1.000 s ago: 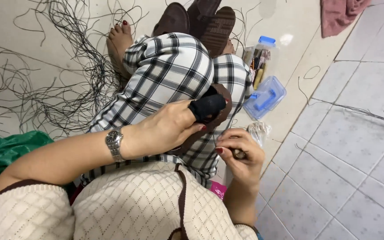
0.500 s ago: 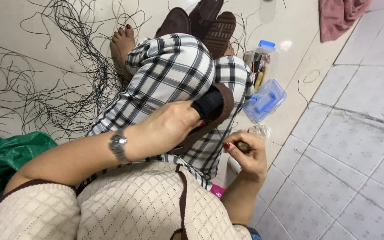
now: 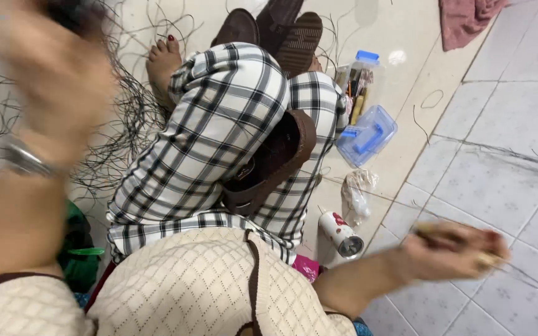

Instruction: Hand-sewing a brown sandal using black thread and a needle while sitting on the floor.

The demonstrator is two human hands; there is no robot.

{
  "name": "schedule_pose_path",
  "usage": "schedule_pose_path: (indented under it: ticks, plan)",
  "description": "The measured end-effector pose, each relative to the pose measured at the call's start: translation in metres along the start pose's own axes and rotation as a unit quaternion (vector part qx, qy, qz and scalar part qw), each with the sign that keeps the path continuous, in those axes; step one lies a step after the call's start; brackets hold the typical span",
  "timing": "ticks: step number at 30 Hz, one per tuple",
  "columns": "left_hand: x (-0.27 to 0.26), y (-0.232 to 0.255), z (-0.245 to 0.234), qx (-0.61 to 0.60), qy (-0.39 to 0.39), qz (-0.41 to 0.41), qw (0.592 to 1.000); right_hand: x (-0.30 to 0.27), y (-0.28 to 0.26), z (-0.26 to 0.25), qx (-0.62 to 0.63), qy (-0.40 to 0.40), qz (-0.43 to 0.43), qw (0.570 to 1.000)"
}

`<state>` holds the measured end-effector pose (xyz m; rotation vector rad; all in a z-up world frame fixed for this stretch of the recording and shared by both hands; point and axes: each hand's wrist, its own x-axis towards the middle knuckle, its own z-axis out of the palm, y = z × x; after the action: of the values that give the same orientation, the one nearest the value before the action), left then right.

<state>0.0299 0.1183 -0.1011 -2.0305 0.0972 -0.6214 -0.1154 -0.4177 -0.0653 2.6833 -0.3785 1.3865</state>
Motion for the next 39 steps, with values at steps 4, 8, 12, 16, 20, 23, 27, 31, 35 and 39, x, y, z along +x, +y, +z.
schedule_pose_path:
  ticks: [4, 8, 12, 16, 20, 23, 27, 31, 35, 39]
  plan:
    - [-0.026, -0.023, 0.049, -0.467, -0.073, -0.091, 0.876, 0.011, 0.099, -0.012, 0.402, 0.15, 0.526, 0.735]
    - [0.051, -0.038, -0.092, -0.86, -0.154, 0.05, 0.484, 0.015, -0.005, -0.001, 0.332, -0.041, 0.341, 0.878]
    - [0.058, 0.005, -0.139, -0.813, -0.114, 0.26, 0.508, -0.006, -0.132, -0.001, 0.488, -0.36, 0.142, 0.782]
    - [0.053, 0.027, -0.145, -0.784, -0.118, 0.209, 0.572, 0.006, -0.182, -0.005, 0.51, -0.392, 0.118, 0.756]
    - [0.047, 0.044, -0.147, -0.786, -0.038, 0.125, 0.604, -0.007, -0.176, 0.0, 0.493, -0.361, 0.128, 0.781]
    - [0.03, 0.075, -0.146, -0.748, 0.009, 0.069, 0.661, -0.037, -0.176, 0.023, 0.538, -0.356, 0.232, 0.728]
    - [0.026, 0.049, -0.15, -0.764, 0.008, 0.047, 0.643, 0.002, -0.191, 0.014, 0.504, -0.345, 0.152, 0.777]
    - [-0.016, 0.037, -0.157, -0.763, -0.236, 0.114, 0.591, 0.035, -0.219, 0.0, 0.408, -0.369, -0.016, 0.835]
    - [-0.04, 0.029, -0.164, -0.748, -0.229, 0.095, 0.616, 0.03, -0.213, 0.0, 0.369, -0.26, -0.097, 0.887]
    - [-0.064, 0.042, -0.168, -0.759, -0.121, 0.028, 0.639, 0.008, -0.213, -0.012, 0.357, -0.189, -0.084, 0.911]
